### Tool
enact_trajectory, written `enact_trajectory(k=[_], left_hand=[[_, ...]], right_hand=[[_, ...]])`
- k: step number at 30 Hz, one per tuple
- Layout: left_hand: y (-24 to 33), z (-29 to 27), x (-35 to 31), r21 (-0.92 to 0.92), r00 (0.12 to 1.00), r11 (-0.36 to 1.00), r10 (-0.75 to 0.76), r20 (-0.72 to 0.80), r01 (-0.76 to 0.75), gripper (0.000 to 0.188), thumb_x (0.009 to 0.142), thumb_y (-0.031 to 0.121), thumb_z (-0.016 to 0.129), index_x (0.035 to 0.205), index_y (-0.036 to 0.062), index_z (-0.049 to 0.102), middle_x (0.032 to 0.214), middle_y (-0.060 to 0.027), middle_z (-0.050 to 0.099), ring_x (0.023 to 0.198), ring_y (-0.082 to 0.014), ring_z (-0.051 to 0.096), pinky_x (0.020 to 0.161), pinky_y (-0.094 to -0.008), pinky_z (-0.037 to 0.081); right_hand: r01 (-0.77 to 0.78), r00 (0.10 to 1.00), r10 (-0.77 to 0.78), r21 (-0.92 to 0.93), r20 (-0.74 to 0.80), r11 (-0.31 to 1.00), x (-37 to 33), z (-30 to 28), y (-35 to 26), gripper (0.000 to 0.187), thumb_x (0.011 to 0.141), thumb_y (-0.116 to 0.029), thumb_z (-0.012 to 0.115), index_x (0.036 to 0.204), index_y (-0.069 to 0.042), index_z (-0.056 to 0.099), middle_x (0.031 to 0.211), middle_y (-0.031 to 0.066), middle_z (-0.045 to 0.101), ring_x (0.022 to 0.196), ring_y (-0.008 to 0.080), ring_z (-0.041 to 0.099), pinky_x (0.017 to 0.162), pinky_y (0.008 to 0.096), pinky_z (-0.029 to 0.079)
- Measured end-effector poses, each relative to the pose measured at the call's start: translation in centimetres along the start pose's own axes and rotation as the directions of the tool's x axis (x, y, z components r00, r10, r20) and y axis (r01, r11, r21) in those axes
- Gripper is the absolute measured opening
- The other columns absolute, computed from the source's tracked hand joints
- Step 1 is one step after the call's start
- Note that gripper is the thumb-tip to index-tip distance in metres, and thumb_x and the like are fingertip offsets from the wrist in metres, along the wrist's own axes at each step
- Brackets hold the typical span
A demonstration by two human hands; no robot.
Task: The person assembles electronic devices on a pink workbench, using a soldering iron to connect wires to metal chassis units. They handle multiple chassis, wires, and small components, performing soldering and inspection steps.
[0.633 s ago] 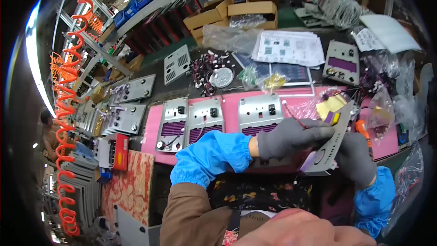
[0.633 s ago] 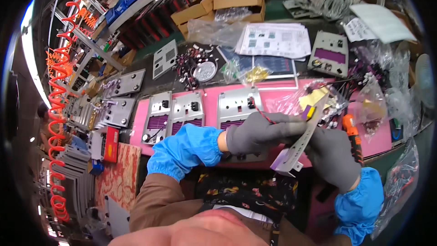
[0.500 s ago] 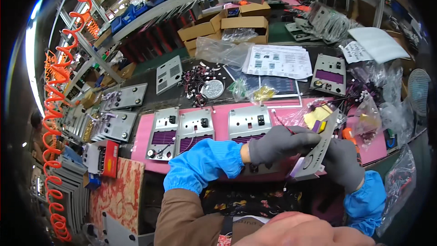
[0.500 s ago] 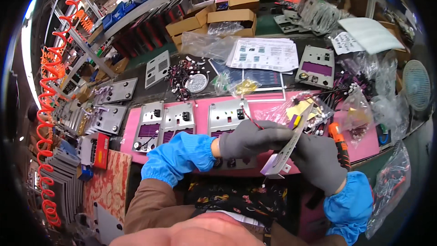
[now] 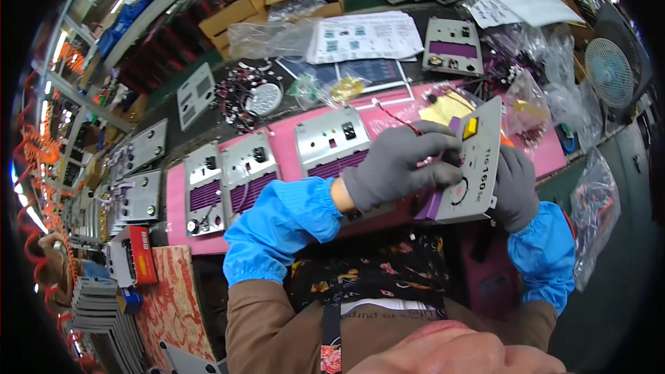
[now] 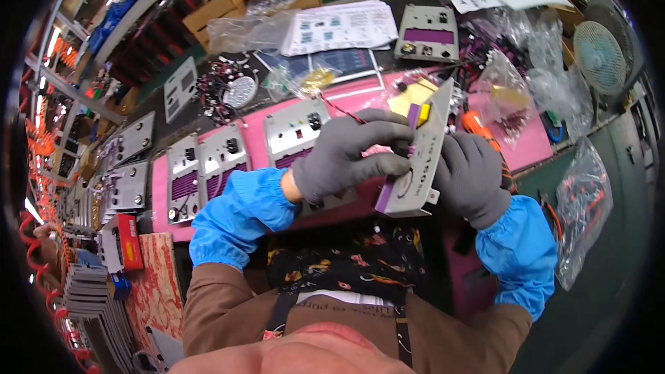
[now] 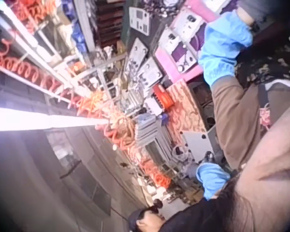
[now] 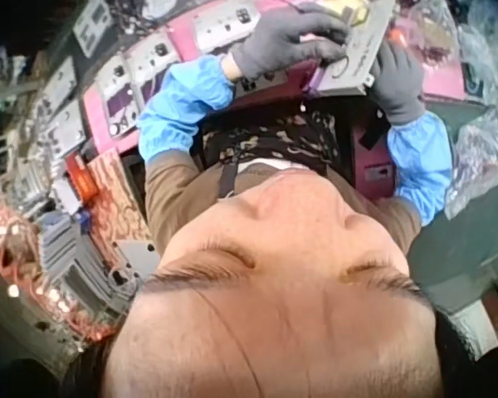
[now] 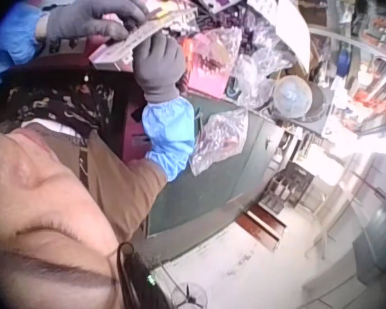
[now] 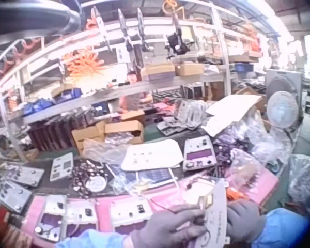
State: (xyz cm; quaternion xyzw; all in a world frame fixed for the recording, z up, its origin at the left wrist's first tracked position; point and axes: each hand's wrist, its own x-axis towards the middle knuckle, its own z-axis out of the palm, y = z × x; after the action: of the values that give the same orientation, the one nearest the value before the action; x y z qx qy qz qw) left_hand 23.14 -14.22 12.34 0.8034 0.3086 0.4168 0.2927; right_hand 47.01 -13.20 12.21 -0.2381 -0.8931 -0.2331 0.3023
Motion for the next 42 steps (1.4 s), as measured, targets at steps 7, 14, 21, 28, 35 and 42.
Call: enact_trajectory(k=[7,14,21,28,35,42], left_hand=[[-0.8,0.7,-0.5,-0.108,0.995,0.989,-0.097,0.016,0.098,0.049,0.077,0.026,0.081,0.119,0.0065,0.066,0.116,-0.0129,0.066,0.100,-0.0231,0.067,0.086,-0.0322,0.053],[-0.3,0.5,-0.4,-0.103,0.998,0.993,-0.053,-0.022,0.050,0.038,0.081,0.016,0.076,0.117,0.0058,0.067,0.110,-0.0104,0.070,0.096,-0.0176,0.068,0.084,-0.0300,0.054],[0.5,-1.1,-1.1,-0.272,0.964,0.927,-0.267,0.012,0.260,0.028,0.088,0.012,0.069,0.115,0.0034,0.068,0.104,-0.0074,0.071,0.094,-0.0123,0.067,0.082,-0.0274,0.054],[0.2,-1.9,-2.1,-0.320,0.948,0.902,-0.318,-0.034,0.291,0.022,0.091,0.012,0.066,0.111,0.0036,0.069,0.095,-0.0062,0.072,0.089,-0.0115,0.067,0.078,-0.0282,0.054],[-0.2,-3.1,-3.5,0.190,0.977,0.960,-0.191,-0.093,0.206,0.027,0.089,0.018,0.069,0.112,0.0050,0.068,0.088,-0.0095,0.071,0.079,-0.0155,0.067,0.070,-0.0293,0.052],[-1.0,-4.0,-7.1,0.077,0.919,0.928,-0.344,-0.191,0.363,0.026,0.089,0.021,0.065,0.110,0.0057,0.068,0.095,-0.0131,0.069,0.073,-0.0231,0.066,0.066,-0.0336,0.052]], right_hand=[[-0.373,0.928,0.291,0.558,0.233,0.741,-1.3,-0.1,-0.3,0.042,0.066,-0.021,0.076,0.104,-0.005,0.066,0.099,0.0144,0.066,0.092,0.0335,0.066,0.073,0.0415,0.053],[-0.489,0.868,0.330,0.753,0.371,0.440,-1.1,-1.5,-0.5,0.036,0.077,-0.010,0.074,0.109,0.000,0.062,0.103,0.0128,0.067,0.094,0.0257,0.067,0.080,0.0359,0.054],[-0.590,0.803,0.291,0.762,0.519,0.268,1.3,-1.1,-0.7,0.037,0.080,-0.006,0.072,0.115,0.000,0.061,0.105,0.0131,0.067,0.097,0.0244,0.067,0.084,0.0349,0.052],[-0.482,0.876,0.247,0.721,0.415,0.498,3.4,0.5,-1.3,0.034,0.083,-0.010,0.071,0.114,-0.001,0.061,0.100,0.0149,0.066,0.092,0.0323,0.067,0.079,0.0376,0.052],[-0.389,0.915,0.206,0.621,0.348,0.680,5.4,2.4,-2.4,0.025,0.084,-0.012,0.068,0.107,-0.003,0.061,0.091,0.0170,0.064,0.083,0.0356,0.064,0.070,0.0417,0.051],[-0.456,0.881,0.140,0.735,0.451,0.502,6.4,5.3,-3.6,0.037,0.084,-0.017,0.072,0.116,-0.006,0.058,0.109,0.0139,0.066,0.102,0.0289,0.066,0.088,0.0386,0.052]])
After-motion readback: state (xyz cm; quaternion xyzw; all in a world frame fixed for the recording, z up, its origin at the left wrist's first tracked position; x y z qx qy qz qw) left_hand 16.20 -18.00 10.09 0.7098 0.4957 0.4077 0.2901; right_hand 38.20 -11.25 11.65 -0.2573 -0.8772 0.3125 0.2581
